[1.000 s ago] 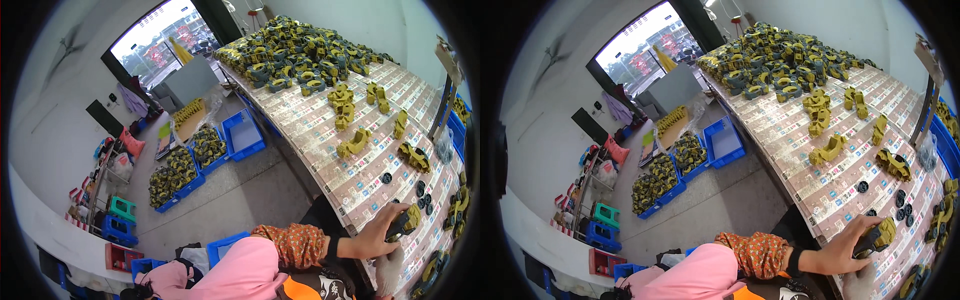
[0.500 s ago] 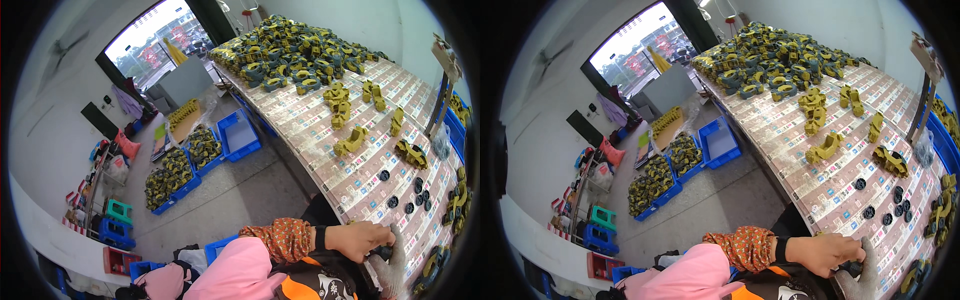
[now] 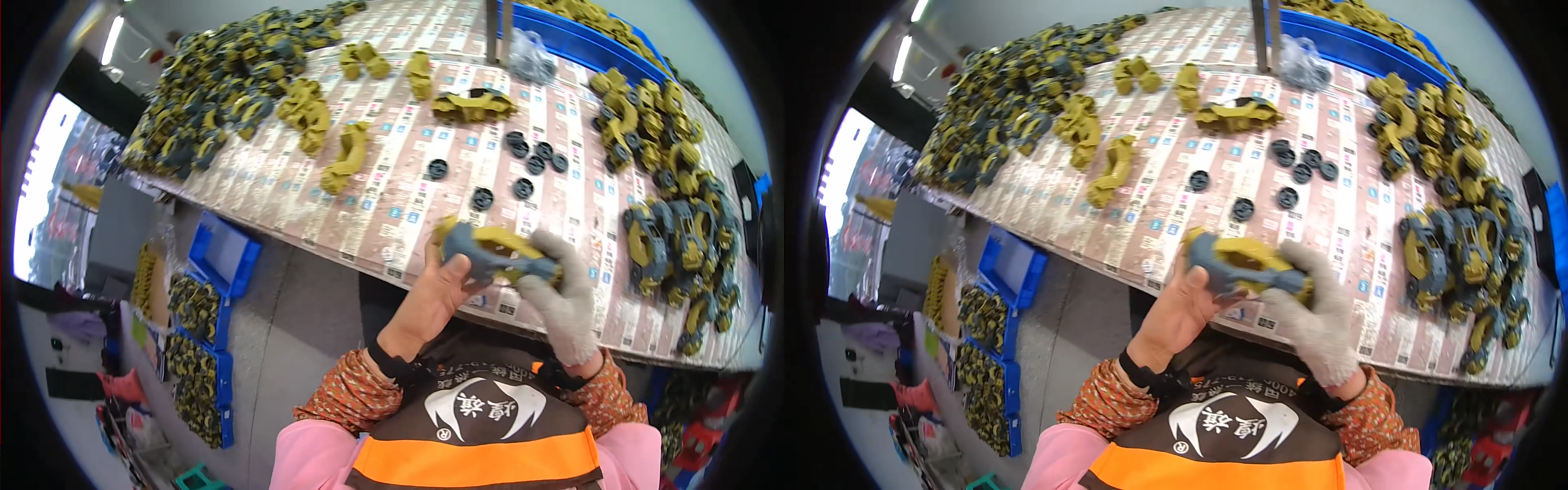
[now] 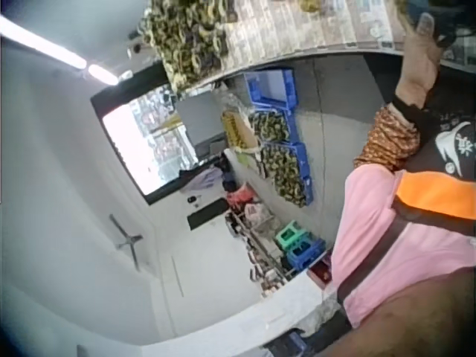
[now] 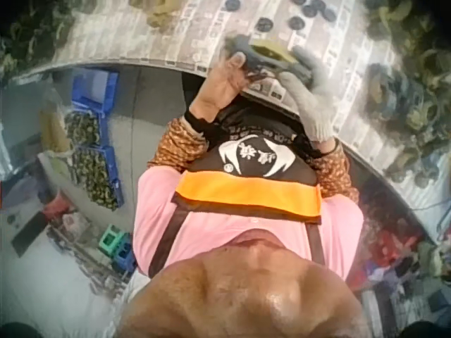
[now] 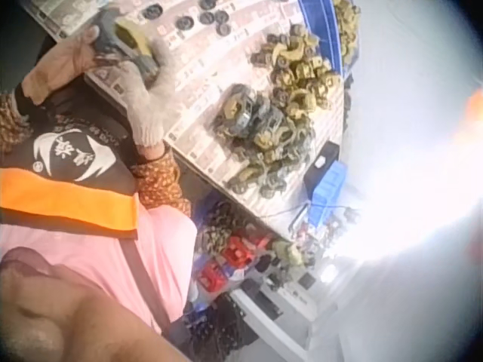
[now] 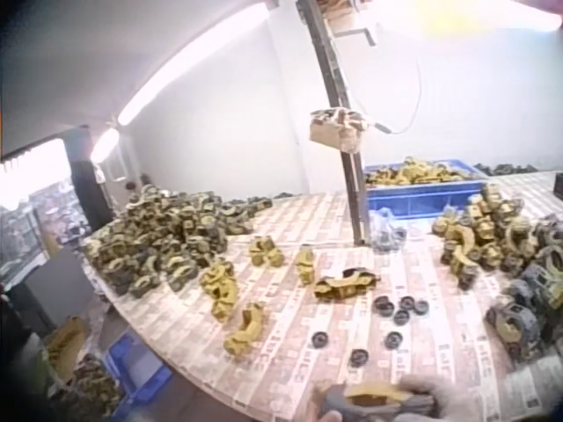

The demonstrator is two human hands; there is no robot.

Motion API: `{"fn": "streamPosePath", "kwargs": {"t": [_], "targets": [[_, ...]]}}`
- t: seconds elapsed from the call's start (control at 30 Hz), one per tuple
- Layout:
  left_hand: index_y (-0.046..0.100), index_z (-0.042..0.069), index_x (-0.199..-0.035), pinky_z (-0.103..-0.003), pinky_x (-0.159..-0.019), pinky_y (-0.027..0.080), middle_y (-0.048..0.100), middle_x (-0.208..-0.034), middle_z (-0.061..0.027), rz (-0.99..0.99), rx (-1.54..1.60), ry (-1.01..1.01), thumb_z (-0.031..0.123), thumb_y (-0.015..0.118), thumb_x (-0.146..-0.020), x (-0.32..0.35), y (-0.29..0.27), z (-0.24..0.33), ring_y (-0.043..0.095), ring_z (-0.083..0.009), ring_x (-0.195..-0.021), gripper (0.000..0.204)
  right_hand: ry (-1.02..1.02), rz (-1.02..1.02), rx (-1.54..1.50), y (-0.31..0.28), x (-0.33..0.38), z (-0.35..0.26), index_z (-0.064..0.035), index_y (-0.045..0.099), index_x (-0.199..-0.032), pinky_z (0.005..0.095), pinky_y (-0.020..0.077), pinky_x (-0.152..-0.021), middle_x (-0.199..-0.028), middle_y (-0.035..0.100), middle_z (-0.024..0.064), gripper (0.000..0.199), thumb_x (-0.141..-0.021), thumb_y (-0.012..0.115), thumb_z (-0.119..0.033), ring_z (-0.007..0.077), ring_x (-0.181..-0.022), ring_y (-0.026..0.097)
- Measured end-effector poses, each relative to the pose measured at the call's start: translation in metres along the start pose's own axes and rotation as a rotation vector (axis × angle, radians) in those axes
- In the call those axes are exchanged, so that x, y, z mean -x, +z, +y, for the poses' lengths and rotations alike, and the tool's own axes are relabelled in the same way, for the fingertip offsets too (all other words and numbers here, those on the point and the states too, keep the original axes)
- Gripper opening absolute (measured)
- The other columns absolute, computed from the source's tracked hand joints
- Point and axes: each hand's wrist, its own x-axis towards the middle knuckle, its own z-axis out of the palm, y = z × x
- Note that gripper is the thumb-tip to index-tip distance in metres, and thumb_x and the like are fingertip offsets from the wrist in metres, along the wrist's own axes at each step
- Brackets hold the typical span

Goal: The person assembles yellow and grey toy excavators at a workbench. They pick up a yellow body, attach grey wheels, and place the completed unit on the table. The process is repeated for multiple units using parts from piles on the table.

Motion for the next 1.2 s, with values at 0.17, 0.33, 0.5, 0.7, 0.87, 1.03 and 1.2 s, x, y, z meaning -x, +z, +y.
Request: {"fn": "streamPosePath", "kwargs": {"t": [0.17,0.33,0.5,0.7,0.87,1.03,1.2], "targets": [[0.048,0.013,-0.151,-0.043,-0.108,0.057,0.069,-0.135,-0.0084,0.052,0.072,0.042,0.053,0.053,-0.112,-0.012,-0.012,0.002,0.068,-0.0259,-0.125,0.056,-0.236,-0.205,0.393,-0.004,-0.022,0.01,0.0008,0.061,-0.141,0.0376,0.0538,-0.101,-0.121,0.07,0.0173,0.048,-0.099,0.072,-0.019,0.0259,-0.113,0.069],[0.053,0.011,-0.149,-0.051,-0.112,0.052,0.067,-0.139,-0.0103,0.126,0.11,0.004,0.065,0.045,-0.11,-0.021,-0.037,-0.005,0.066,-0.0283,-0.128,0.067,-0.329,-0.028,0.781,-0.033,-0.096,0.015,-0.0017,0.069,-0.122,0.0432,0.0564,-0.091,-0.109,0.072,0.0182,0.027,-0.099,0.066,-0.015,0.0356,-0.103,0.071],[0.054,0.012,-0.149,-0.048,-0.109,0.055,0.069,-0.137,-0.0092,0.168,0.029,0.025,0.071,0.043,-0.108,-0.025,-0.042,-0.018,0.068,-0.0256,-0.124,0.073,-0.626,0.039,1.25,-0.038,-0.152,0.022,-0.0012,0.068,-0.12,0.0495,0.0568,-0.086,-0.11,0.067,0.021,0.026,-0.095,0.064,-0.009,0.0421,-0.1,0.067],[0.055,0.012,-0.148,-0.044,-0.103,0.058,0.072,-0.131,-0.0072,0.183,-0.035,-0.011,0.08,0.039,-0.104,-0.024,-0.054,-0.023,0.072,-0.0226,-0.117,0.082,-0.522,-0.043,1.37,-0.03,-0.167,0.034,-0.0022,0.066,-0.114,0.0527,0.0563,-0.087,-0.109,0.066,0.0205,0.022,-0.092,0.064,-0.007,0.0429,-0.103,0.068],[0.054,0.012,-0.15,-0.043,-0.104,0.057,0.071,-0.135,-0.0088,0.149,-0.053,-0.028,0.081,0.037,-0.103,-0.022,-0.051,-0.021,0.07,-0.0234,-0.12,0.085,-0.483,0.004,1.335,-0.029,-0.155,0.029,-0.003,0.066,-0.112,0.0523,0.0556,-0.086,-0.107,0.066,0.0228,0.023,-0.089,0.068,-0.007,0.0442,-0.101,0.067],[0.048,0.01,-0.156,-0.043,-0.108,0.055,0.064,-0.148,-0.0144,0.088,-0.002,-0.02,0.076,0.044,-0.105,-0.015,-0.035,-0.015,0.066,-0.0252,-0.128,0.084,-0.424,-0.174,1.308,-0.031,-0.126,0.023,-0.002,0.07,-0.113,0.0509,0.0557,-0.088,-0.104,0.069,0.0203,0.023,-0.092,0.068,-0.01,0.0421,-0.1,0.069],[0.044,0.009,-0.159,-0.04,-0.107,0.056,0.063,-0.146,-0.0118,-0.038,-0.127,-0.045,0.053,0.066,-0.105,-0.01,-0.023,-0.011,0.066,-0.0214,-0.126,0.073,-0.277,-0.222,0.742,-0.017,-0.079,0.011,-0.0017,0.071,-0.125,0.0414,0.0577,-0.091,-0.11,0.075,0.0192,0.032,-0.094,0.067,-0.009,0.0331,-0.1,0.075]]}}
